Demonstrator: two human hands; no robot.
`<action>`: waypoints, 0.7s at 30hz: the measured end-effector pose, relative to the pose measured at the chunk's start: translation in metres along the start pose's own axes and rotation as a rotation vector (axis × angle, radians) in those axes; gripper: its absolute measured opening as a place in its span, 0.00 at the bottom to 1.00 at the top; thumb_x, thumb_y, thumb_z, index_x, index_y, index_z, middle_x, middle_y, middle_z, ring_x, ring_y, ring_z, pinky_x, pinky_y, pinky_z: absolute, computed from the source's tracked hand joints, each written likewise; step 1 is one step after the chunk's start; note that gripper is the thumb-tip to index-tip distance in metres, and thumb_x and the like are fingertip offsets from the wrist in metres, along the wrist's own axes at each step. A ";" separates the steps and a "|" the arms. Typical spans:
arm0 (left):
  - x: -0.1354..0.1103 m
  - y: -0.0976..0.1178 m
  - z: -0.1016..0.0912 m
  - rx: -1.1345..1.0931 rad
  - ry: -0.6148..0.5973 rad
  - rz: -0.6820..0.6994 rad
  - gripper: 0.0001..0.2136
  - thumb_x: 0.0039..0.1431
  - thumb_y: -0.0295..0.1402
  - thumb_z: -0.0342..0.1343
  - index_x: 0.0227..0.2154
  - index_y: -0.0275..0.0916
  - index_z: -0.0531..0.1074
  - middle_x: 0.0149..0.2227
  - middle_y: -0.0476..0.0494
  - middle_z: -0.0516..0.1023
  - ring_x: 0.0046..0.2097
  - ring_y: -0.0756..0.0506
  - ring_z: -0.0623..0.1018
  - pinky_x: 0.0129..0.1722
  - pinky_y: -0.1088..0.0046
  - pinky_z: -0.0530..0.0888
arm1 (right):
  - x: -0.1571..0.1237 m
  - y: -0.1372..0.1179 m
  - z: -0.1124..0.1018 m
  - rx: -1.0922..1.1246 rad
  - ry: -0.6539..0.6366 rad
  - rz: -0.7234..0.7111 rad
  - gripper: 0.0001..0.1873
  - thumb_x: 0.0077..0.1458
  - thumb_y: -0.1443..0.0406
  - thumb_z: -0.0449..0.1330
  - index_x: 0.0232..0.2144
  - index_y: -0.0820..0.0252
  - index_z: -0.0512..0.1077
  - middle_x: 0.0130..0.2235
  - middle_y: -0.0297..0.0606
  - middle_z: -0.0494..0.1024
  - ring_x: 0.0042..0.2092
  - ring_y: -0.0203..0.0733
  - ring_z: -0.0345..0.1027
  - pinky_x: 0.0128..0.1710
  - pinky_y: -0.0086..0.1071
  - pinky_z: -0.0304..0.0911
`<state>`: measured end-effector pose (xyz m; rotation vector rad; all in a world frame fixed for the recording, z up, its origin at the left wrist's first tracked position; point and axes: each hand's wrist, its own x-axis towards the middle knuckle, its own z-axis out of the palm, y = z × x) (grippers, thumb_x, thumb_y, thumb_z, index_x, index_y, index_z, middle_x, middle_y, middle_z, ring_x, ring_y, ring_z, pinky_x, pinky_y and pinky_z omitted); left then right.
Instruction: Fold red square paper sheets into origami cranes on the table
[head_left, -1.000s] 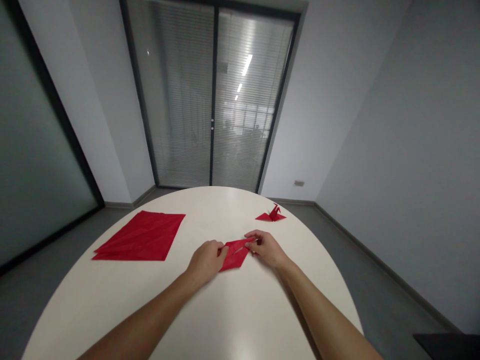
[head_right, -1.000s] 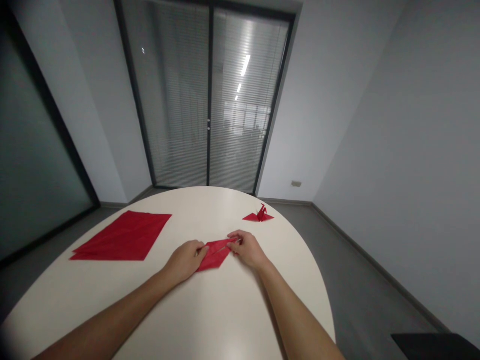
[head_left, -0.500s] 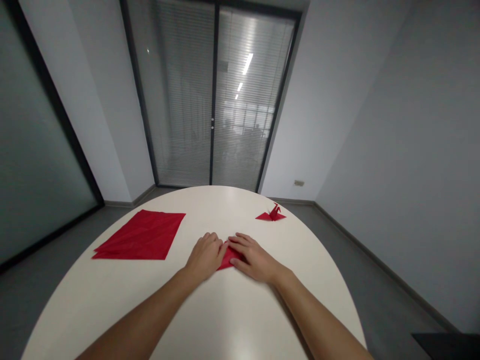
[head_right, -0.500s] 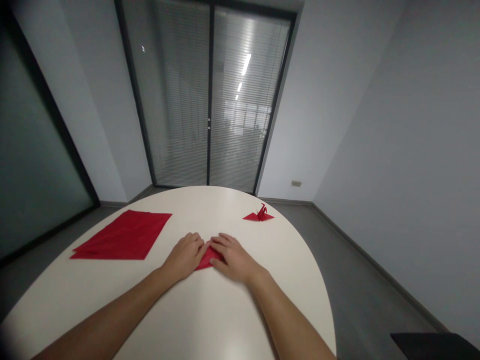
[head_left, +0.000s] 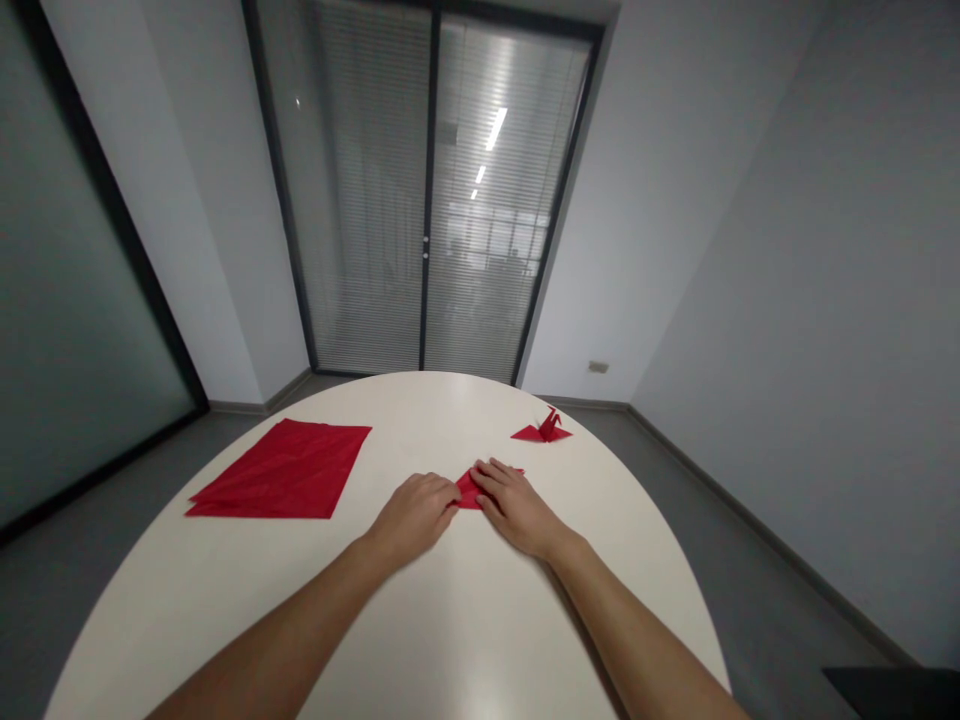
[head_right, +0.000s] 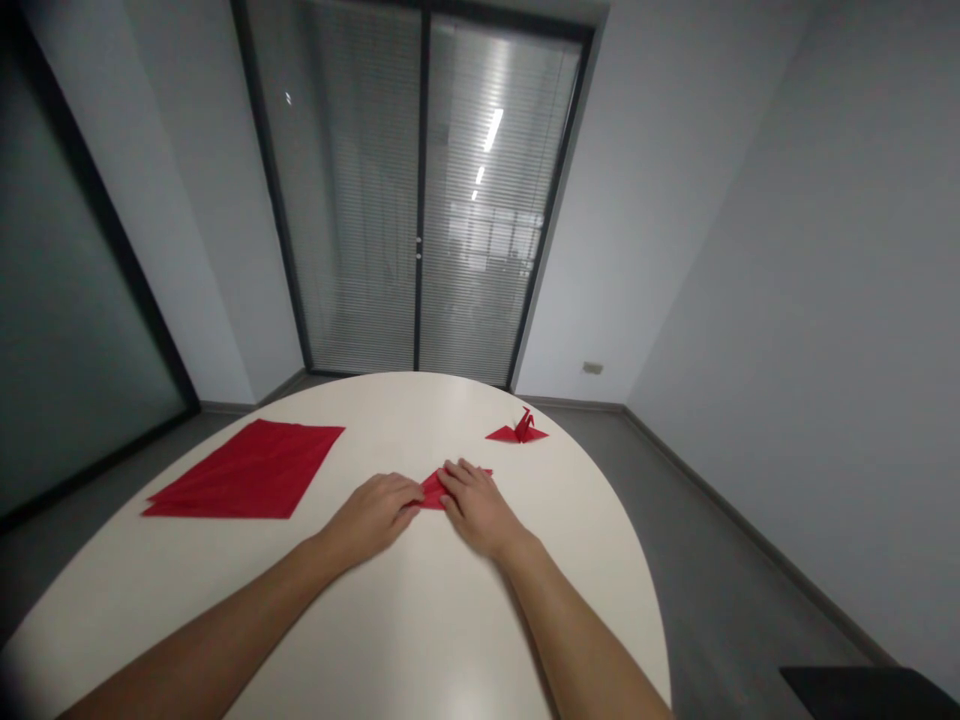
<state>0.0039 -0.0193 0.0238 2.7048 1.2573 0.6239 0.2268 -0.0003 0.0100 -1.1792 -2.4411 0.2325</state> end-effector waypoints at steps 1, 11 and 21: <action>0.000 0.000 0.000 0.006 -0.003 -0.004 0.10 0.66 0.26 0.52 0.42 0.40 0.77 0.44 0.42 0.82 0.46 0.40 0.77 0.49 0.62 0.71 | 0.001 -0.002 -0.002 0.005 0.022 -0.022 0.23 0.66 0.65 0.53 0.61 0.60 0.69 0.65 0.50 0.67 0.67 0.54 0.55 0.66 0.53 0.51; 0.001 -0.007 0.005 -0.036 0.025 -0.087 0.11 0.66 0.27 0.50 0.39 0.41 0.79 0.41 0.44 0.83 0.44 0.42 0.77 0.47 0.65 0.71 | 0.001 -0.014 -0.018 0.107 0.024 -0.035 0.09 0.58 0.66 0.62 0.40 0.54 0.80 0.44 0.39 0.80 0.46 0.47 0.72 0.47 0.38 0.66; 0.000 -0.008 0.009 -0.027 0.096 -0.182 0.11 0.67 0.28 0.49 0.35 0.39 0.77 0.39 0.43 0.80 0.43 0.42 0.76 0.44 0.67 0.71 | 0.005 -0.007 -0.018 0.191 0.022 0.021 0.10 0.62 0.66 0.56 0.36 0.56 0.79 0.39 0.37 0.82 0.41 0.44 0.73 0.43 0.34 0.63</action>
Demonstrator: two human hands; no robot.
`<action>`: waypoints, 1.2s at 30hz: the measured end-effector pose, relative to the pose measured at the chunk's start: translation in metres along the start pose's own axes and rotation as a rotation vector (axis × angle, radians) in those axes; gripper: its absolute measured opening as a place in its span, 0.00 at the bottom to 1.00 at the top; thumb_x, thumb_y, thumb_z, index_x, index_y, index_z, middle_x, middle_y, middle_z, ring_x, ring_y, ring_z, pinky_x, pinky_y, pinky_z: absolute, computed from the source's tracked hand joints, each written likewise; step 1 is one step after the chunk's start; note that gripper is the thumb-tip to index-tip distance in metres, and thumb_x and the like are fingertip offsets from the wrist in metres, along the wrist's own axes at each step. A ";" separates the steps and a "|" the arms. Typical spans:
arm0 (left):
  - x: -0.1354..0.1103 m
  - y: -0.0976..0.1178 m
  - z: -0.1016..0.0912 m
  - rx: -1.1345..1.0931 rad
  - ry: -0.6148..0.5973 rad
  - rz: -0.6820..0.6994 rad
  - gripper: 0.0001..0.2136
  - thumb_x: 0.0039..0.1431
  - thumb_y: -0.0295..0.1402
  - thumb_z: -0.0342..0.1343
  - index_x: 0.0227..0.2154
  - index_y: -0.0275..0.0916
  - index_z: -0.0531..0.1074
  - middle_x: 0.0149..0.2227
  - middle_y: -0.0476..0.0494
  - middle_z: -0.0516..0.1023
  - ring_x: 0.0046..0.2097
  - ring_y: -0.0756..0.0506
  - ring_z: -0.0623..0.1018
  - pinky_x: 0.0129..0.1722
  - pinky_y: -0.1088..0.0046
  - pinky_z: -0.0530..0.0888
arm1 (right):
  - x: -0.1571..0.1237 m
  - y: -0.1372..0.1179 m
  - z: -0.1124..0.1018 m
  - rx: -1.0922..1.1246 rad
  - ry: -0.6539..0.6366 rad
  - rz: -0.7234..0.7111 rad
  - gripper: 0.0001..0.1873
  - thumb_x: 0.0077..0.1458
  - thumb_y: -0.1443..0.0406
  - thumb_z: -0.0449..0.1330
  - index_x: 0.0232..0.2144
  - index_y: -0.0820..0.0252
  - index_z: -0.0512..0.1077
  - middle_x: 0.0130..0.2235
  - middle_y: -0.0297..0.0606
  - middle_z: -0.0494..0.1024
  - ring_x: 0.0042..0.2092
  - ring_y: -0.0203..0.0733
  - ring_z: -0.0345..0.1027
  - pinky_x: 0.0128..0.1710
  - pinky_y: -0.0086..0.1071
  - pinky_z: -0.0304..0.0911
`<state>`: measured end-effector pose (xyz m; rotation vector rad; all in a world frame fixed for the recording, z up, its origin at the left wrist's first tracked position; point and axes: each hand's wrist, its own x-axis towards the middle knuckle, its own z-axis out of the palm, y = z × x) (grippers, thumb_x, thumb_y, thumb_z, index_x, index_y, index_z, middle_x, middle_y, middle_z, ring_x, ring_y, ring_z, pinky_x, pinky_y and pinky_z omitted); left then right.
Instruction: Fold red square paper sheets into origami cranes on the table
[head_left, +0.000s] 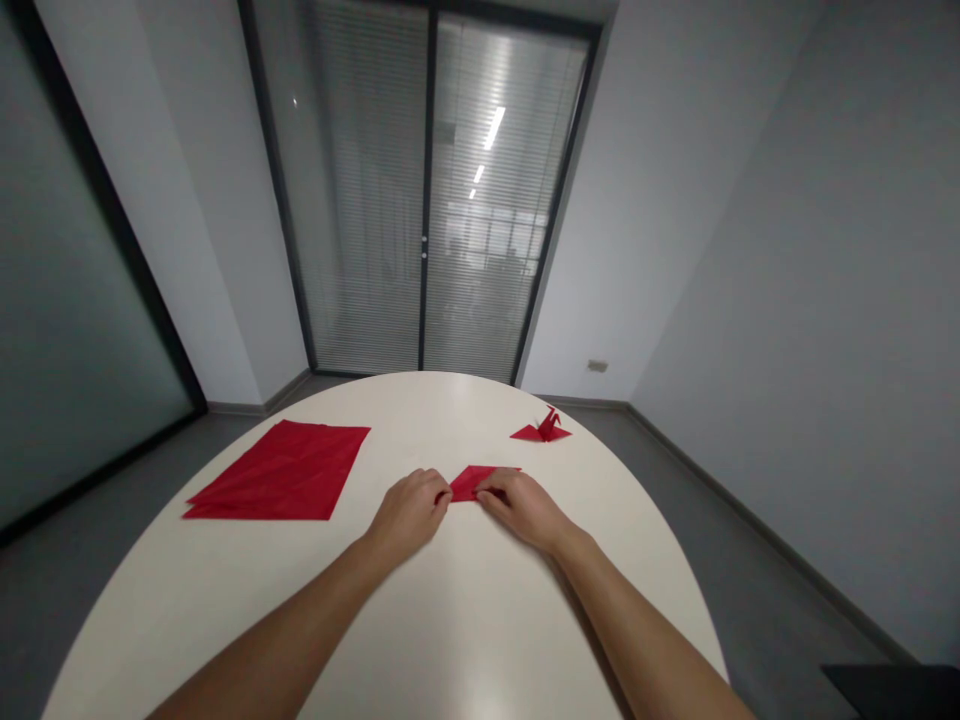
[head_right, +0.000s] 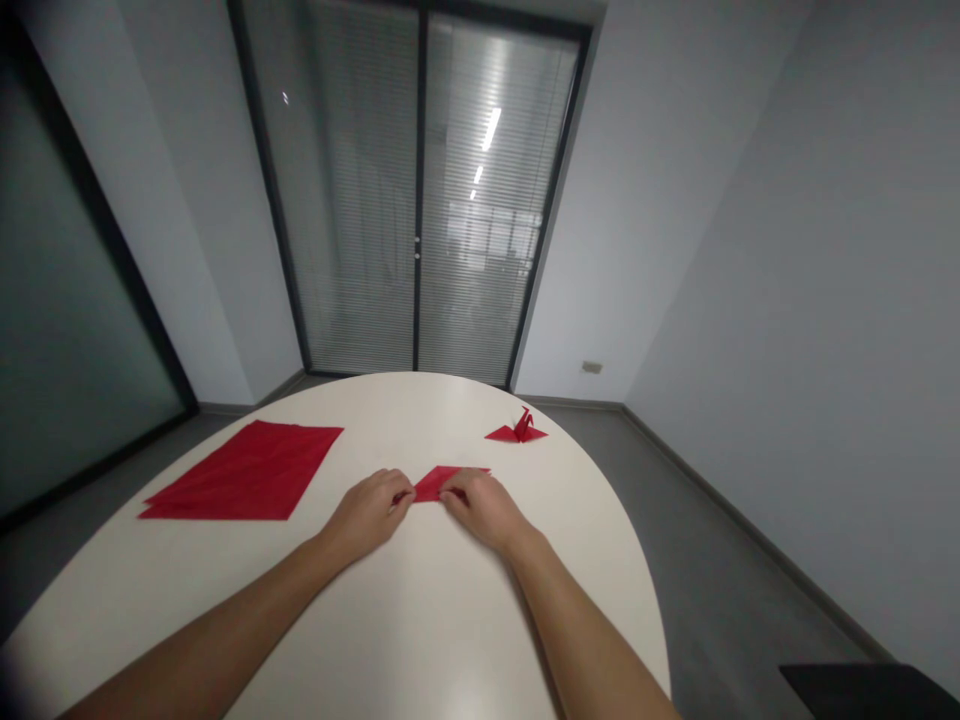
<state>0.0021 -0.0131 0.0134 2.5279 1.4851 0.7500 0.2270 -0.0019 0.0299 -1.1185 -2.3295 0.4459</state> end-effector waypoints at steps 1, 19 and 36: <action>0.000 0.000 0.001 -0.005 0.005 -0.002 0.10 0.66 0.28 0.49 0.35 0.39 0.77 0.39 0.43 0.80 0.43 0.42 0.76 0.45 0.67 0.71 | 0.000 0.001 0.001 0.005 0.009 0.009 0.10 0.62 0.67 0.56 0.38 0.56 0.79 0.40 0.37 0.82 0.42 0.45 0.74 0.43 0.34 0.63; 0.001 -0.013 -0.002 -0.053 -0.024 -0.076 0.08 0.62 0.25 0.52 0.30 0.39 0.74 0.42 0.42 0.78 0.46 0.42 0.75 0.48 0.66 0.70 | -0.002 0.009 0.006 -0.081 0.032 -0.026 0.17 0.56 0.77 0.56 0.39 0.55 0.80 0.43 0.38 0.79 0.47 0.42 0.71 0.49 0.34 0.64; 0.002 -0.005 0.005 0.030 0.035 -0.114 0.07 0.62 0.26 0.53 0.28 0.39 0.70 0.40 0.42 0.76 0.44 0.41 0.73 0.45 0.64 0.69 | 0.001 0.003 0.008 -0.055 0.058 0.135 0.12 0.61 0.65 0.56 0.43 0.54 0.78 0.43 0.36 0.82 0.44 0.45 0.73 0.43 0.34 0.64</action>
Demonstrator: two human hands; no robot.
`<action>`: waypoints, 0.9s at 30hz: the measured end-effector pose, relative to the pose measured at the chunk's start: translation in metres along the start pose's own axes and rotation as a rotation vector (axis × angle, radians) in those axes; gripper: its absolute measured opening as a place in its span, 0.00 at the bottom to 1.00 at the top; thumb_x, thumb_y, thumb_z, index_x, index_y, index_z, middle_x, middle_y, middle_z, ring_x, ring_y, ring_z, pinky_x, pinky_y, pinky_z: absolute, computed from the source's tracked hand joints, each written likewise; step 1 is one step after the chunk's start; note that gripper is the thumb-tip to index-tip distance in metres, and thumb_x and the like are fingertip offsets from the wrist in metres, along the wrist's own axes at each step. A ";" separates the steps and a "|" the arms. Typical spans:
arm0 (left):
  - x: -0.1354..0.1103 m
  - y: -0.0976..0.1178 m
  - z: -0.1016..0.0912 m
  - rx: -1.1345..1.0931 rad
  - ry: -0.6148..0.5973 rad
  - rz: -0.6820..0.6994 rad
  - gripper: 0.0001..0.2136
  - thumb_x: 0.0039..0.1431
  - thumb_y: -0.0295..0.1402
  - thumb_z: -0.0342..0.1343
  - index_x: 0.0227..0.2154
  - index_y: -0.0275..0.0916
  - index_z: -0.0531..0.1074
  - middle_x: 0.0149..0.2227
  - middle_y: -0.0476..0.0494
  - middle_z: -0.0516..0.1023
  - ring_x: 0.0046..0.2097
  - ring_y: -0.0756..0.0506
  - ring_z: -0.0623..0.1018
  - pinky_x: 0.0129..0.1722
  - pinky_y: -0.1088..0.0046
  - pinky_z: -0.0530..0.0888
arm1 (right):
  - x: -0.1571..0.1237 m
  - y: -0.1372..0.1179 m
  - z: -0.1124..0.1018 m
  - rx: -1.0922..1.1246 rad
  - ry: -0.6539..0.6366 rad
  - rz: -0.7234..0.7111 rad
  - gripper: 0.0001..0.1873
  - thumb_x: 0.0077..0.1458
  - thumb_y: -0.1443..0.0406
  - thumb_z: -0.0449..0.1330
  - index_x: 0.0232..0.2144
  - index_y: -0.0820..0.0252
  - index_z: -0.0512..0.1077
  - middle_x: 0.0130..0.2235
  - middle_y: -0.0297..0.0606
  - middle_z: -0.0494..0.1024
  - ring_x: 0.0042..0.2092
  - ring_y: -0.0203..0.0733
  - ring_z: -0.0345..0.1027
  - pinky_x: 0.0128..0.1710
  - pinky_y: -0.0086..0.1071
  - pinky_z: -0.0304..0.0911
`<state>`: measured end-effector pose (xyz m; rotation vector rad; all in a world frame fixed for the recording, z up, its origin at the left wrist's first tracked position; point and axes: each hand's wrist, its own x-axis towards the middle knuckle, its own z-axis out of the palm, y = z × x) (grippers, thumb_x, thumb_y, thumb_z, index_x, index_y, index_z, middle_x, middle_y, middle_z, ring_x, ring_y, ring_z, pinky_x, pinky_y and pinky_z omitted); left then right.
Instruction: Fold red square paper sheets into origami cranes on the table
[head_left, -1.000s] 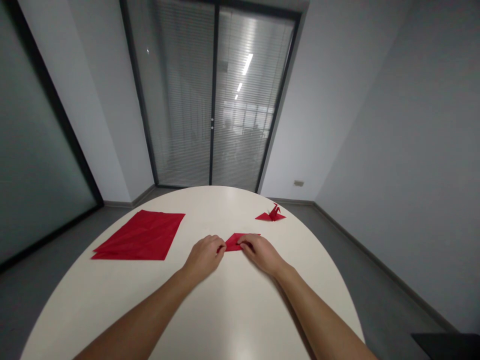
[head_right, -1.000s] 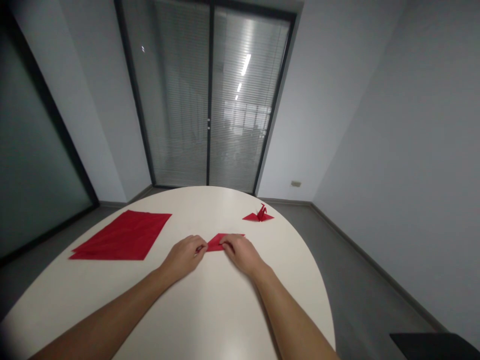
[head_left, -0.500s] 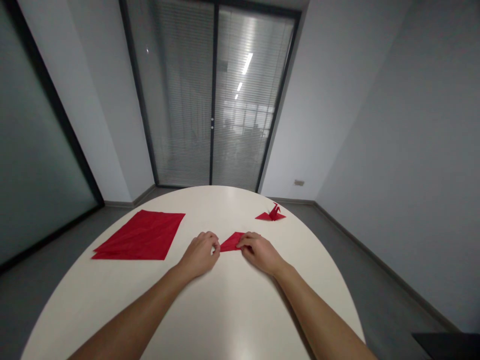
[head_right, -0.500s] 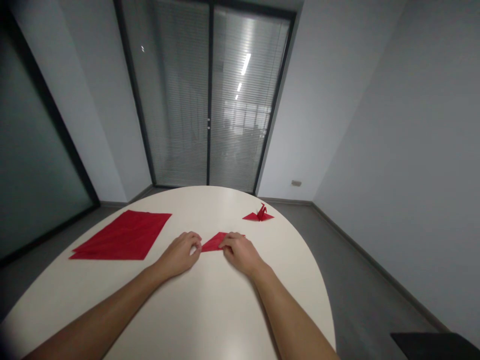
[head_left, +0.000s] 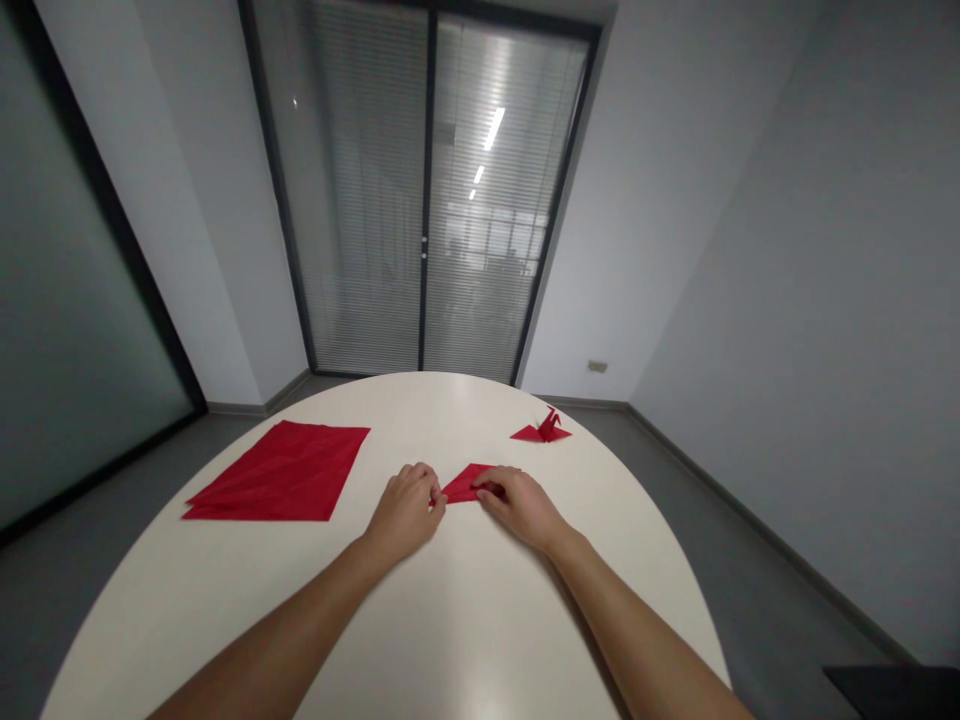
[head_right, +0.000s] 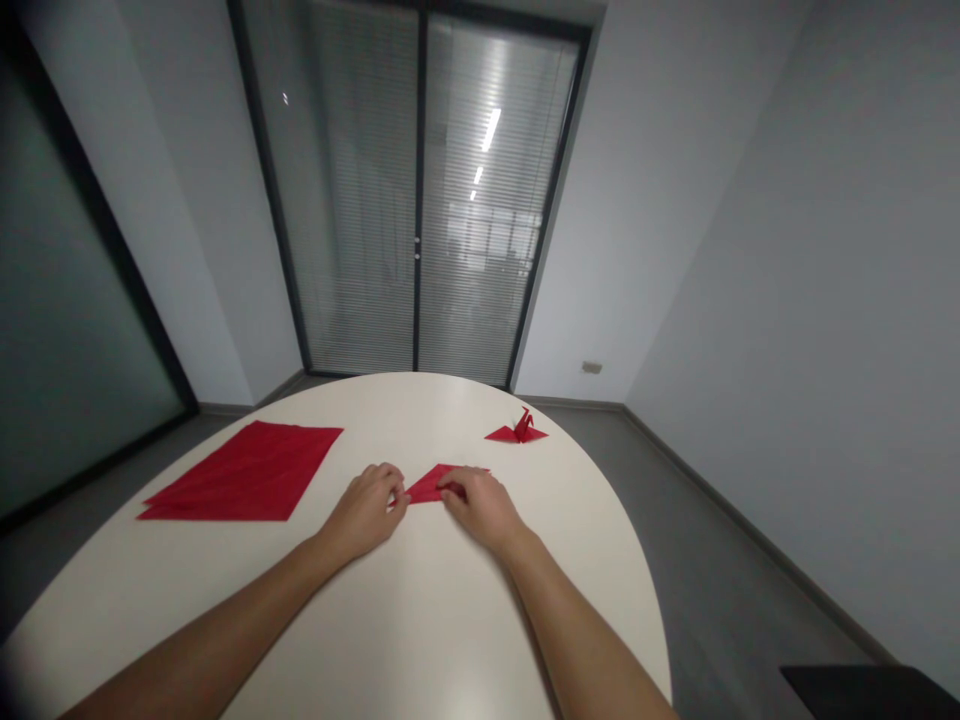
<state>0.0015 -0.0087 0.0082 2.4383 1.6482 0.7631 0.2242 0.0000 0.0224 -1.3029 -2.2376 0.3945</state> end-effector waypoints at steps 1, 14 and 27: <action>0.000 0.001 0.000 0.009 0.003 -0.010 0.07 0.62 0.26 0.53 0.28 0.39 0.70 0.39 0.42 0.76 0.44 0.41 0.73 0.44 0.64 0.69 | 0.000 0.001 0.001 0.005 0.005 0.013 0.12 0.61 0.65 0.56 0.43 0.54 0.78 0.42 0.37 0.82 0.43 0.45 0.73 0.42 0.34 0.63; -0.003 0.014 -0.007 0.043 -0.136 0.271 0.16 0.63 0.19 0.48 0.44 0.42 0.77 0.44 0.43 0.77 0.48 0.43 0.73 0.49 0.65 0.71 | 0.003 0.004 0.005 0.032 0.043 -0.006 0.11 0.60 0.68 0.56 0.40 0.56 0.78 0.39 0.37 0.81 0.43 0.46 0.70 0.45 0.36 0.61; -0.024 0.055 -0.009 0.155 -0.134 0.119 0.16 0.67 0.33 0.45 0.49 0.32 0.74 0.48 0.31 0.76 0.51 0.36 0.72 0.52 0.57 0.72 | 0.001 0.004 0.001 -0.118 0.023 0.011 0.14 0.59 0.75 0.53 0.42 0.61 0.76 0.41 0.43 0.78 0.45 0.45 0.69 0.47 0.34 0.62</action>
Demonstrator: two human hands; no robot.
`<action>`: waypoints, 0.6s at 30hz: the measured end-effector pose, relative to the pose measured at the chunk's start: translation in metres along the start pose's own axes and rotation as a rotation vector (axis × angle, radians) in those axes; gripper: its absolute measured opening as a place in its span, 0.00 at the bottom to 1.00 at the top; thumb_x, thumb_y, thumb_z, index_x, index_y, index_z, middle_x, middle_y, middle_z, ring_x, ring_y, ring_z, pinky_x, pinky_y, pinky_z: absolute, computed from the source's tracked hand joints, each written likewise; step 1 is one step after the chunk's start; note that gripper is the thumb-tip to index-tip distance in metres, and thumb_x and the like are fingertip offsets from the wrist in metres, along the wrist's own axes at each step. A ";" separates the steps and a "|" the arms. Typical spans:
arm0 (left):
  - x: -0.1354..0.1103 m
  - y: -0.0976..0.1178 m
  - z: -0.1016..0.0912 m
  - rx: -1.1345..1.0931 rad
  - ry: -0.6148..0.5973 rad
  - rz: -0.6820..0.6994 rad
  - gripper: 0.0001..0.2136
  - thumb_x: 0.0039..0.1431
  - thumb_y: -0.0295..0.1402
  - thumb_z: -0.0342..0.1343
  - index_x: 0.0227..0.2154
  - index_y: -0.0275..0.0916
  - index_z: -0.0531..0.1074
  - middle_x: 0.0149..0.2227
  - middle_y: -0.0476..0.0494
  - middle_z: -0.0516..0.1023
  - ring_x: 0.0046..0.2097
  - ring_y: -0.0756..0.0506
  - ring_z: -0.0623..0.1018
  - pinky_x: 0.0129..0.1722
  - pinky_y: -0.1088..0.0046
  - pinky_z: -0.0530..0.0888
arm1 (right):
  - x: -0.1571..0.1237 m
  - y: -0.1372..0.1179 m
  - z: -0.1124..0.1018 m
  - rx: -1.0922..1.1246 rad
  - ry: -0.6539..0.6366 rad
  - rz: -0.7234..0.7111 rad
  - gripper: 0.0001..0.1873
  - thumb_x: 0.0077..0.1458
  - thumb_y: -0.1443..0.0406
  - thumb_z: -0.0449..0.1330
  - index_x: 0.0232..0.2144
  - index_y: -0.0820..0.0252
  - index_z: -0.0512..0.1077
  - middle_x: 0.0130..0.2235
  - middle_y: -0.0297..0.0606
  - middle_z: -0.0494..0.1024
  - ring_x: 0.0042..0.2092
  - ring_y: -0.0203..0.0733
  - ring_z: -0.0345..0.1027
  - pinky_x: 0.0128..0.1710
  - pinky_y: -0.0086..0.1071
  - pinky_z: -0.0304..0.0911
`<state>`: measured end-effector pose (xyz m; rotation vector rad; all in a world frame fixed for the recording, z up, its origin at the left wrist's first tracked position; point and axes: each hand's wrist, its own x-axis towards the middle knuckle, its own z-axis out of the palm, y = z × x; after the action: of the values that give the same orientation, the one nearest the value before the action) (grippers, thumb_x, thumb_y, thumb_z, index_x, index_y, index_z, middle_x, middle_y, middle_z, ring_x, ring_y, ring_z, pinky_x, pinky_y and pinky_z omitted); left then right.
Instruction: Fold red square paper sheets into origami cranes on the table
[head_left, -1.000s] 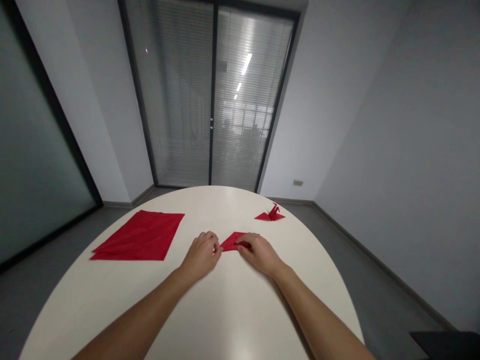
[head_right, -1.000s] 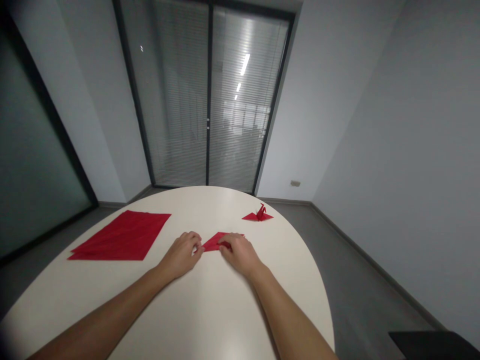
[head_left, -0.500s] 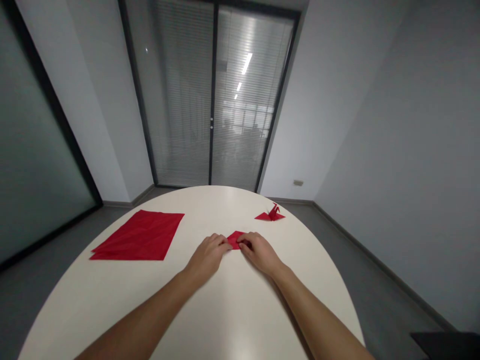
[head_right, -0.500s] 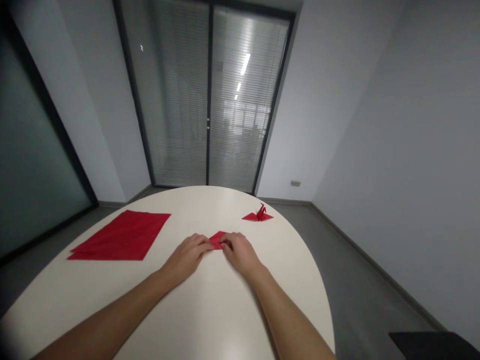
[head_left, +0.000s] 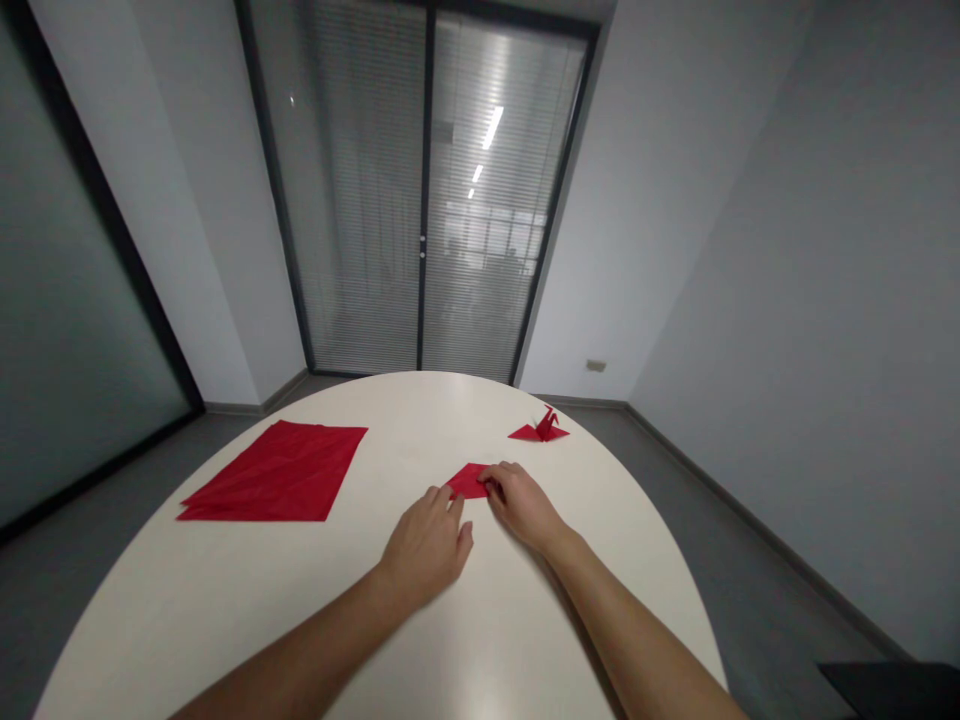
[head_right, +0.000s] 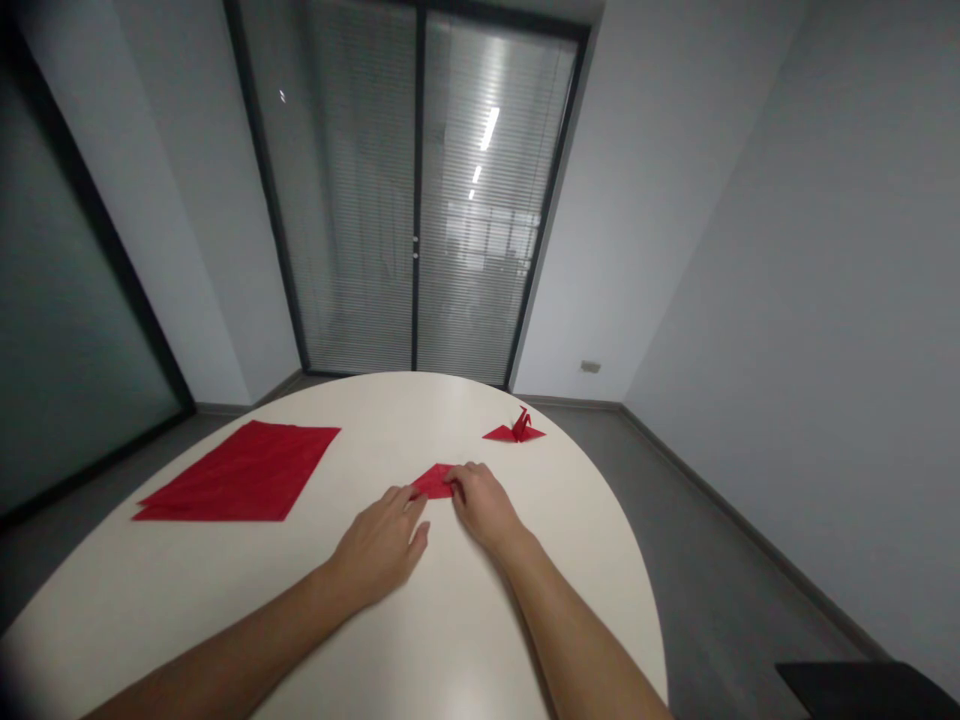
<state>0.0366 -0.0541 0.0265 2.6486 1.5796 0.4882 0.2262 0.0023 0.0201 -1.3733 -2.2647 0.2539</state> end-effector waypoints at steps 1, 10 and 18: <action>0.000 0.000 0.001 -0.011 0.007 0.000 0.17 0.67 0.34 0.46 0.51 0.34 0.73 0.48 0.32 0.75 0.52 0.36 0.72 0.52 0.57 0.72 | 0.000 -0.002 -0.001 -0.014 -0.007 -0.001 0.15 0.59 0.75 0.53 0.43 0.61 0.76 0.41 0.42 0.78 0.45 0.44 0.69 0.47 0.33 0.62; 0.000 0.000 0.009 0.016 0.029 -0.011 0.20 0.65 0.39 0.49 0.56 0.36 0.70 0.50 0.32 0.74 0.53 0.34 0.70 0.52 0.55 0.70 | -0.002 -0.021 -0.016 -0.176 -0.097 0.027 0.17 0.60 0.72 0.54 0.48 0.57 0.75 0.47 0.42 0.77 0.44 0.43 0.73 0.45 0.31 0.63; 0.001 0.000 0.014 -0.008 0.024 -0.026 0.22 0.65 0.36 0.48 0.58 0.31 0.68 0.59 0.28 0.70 0.57 0.34 0.68 0.56 0.54 0.68 | -0.007 -0.037 -0.013 -0.287 -0.198 -0.115 0.18 0.64 0.68 0.51 0.51 0.59 0.76 0.53 0.48 0.76 0.50 0.50 0.72 0.49 0.38 0.66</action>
<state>0.0407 -0.0515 0.0133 2.6232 1.6123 0.5254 0.2066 -0.0227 0.0438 -1.4019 -2.6158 0.0266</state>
